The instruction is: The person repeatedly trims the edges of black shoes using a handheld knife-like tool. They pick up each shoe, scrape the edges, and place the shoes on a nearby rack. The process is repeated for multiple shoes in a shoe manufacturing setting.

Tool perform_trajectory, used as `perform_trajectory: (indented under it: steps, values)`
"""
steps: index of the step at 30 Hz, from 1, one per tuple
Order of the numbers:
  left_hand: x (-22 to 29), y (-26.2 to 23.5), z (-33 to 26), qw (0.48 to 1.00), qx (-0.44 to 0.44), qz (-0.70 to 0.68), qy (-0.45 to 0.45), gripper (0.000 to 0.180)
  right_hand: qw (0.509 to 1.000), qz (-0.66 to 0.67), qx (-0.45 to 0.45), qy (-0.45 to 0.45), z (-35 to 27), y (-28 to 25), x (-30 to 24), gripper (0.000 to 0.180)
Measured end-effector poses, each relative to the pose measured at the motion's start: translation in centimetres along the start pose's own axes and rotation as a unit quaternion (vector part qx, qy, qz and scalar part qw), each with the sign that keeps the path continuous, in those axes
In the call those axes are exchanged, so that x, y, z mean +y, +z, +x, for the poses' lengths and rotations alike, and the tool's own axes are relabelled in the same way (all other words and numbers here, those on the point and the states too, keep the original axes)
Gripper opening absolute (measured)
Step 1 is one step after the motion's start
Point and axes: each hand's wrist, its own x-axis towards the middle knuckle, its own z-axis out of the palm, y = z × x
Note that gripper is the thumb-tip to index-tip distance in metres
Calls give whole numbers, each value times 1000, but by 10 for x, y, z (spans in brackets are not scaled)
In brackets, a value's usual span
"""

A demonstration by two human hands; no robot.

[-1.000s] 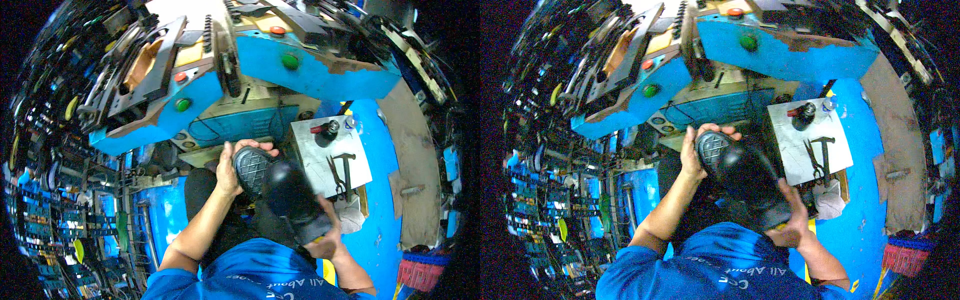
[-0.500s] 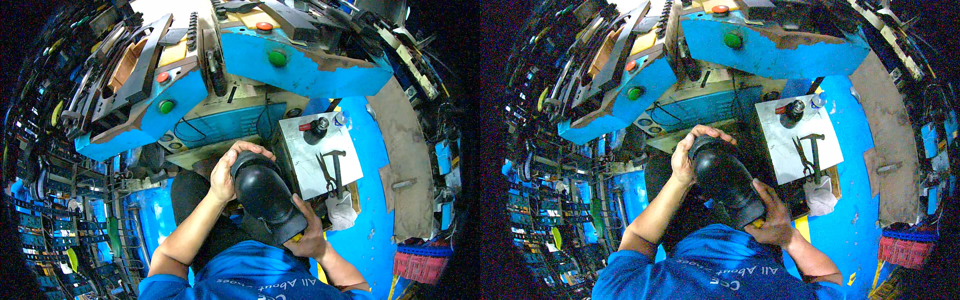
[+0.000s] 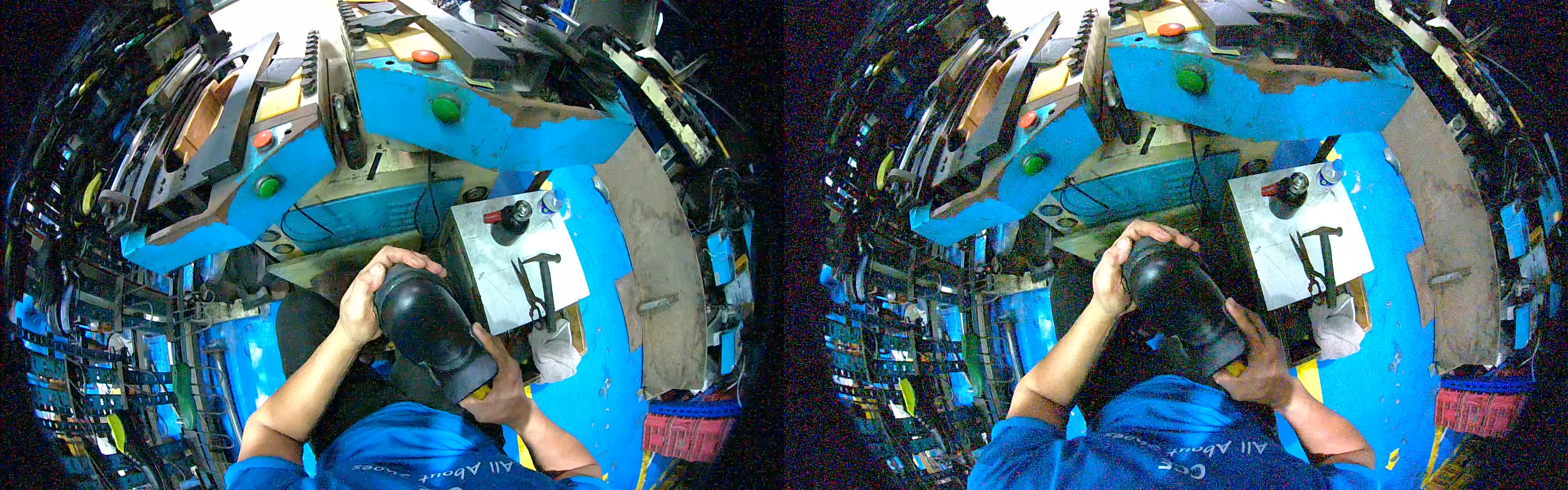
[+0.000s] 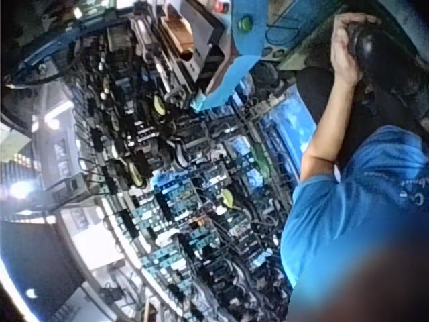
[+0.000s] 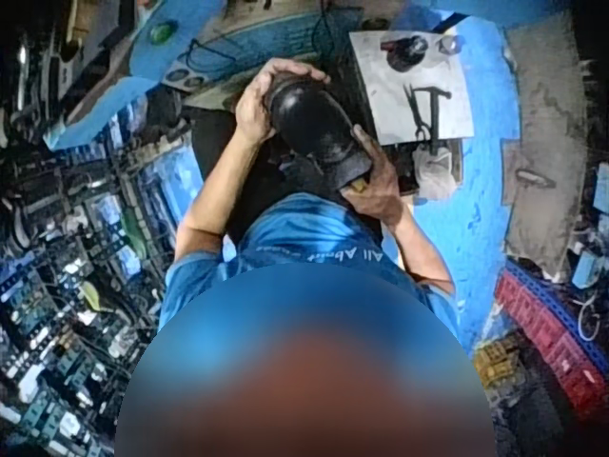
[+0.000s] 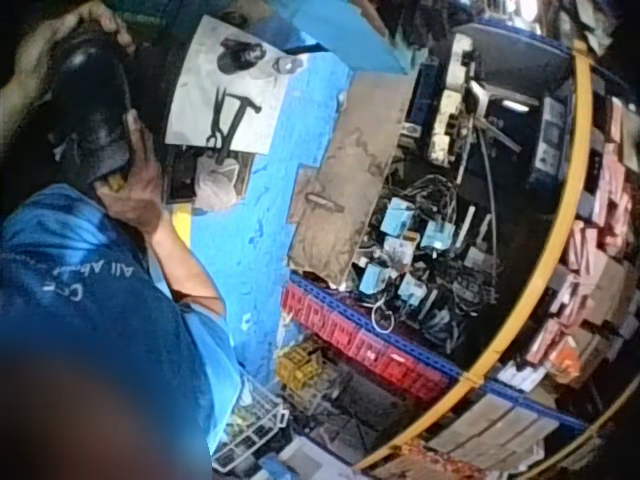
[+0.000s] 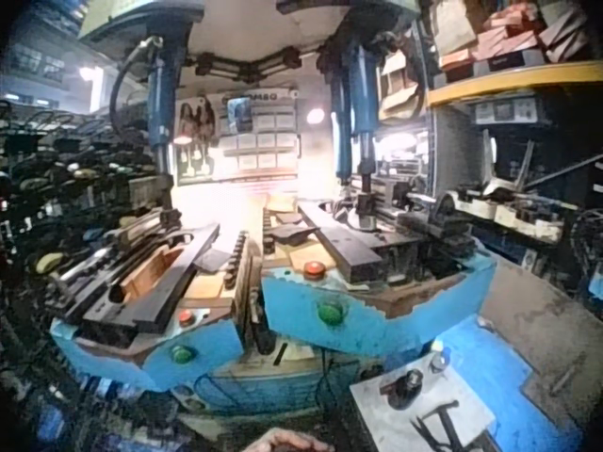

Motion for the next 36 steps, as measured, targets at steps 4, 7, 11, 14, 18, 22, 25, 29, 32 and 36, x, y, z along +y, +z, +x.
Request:
perform_trajectory:
  steps: [4,7,11,14,18,22,25,29,32,36]
  values:
    - [8,2,2,999,-19,42,-18,72,999,24,-11,27,2,1,4,117]
    - [25,8,5,995,-19,82,-53,72,996,31,-38,69,10,-5,3,117]
    - [64,17,-4,914,6,400,-61,89,992,40,-68,101,21,-19,-11,116]
    - [75,27,-19,856,-26,516,-27,114,991,25,-89,98,22,-33,-25,114]
    - [60,21,-18,866,14,495,-74,97,988,2,-131,76,32,-55,-26,111]
    - [32,4,-2,904,84,372,-194,84,971,2,-206,122,73,-61,-1,118]
    - [22,-11,7,922,111,303,-212,76,953,-59,-249,163,100,-38,13,114]
    - [30,-46,-8,938,101,255,-214,79,950,-38,-263,163,94,-27,19,123]
    - [35,-89,-40,902,95,-12,-421,98,968,-20,-243,52,79,-31,16,117]
    - [-19,-110,-102,790,-111,-214,-563,103,966,10,-173,-192,74,-27,8,114]
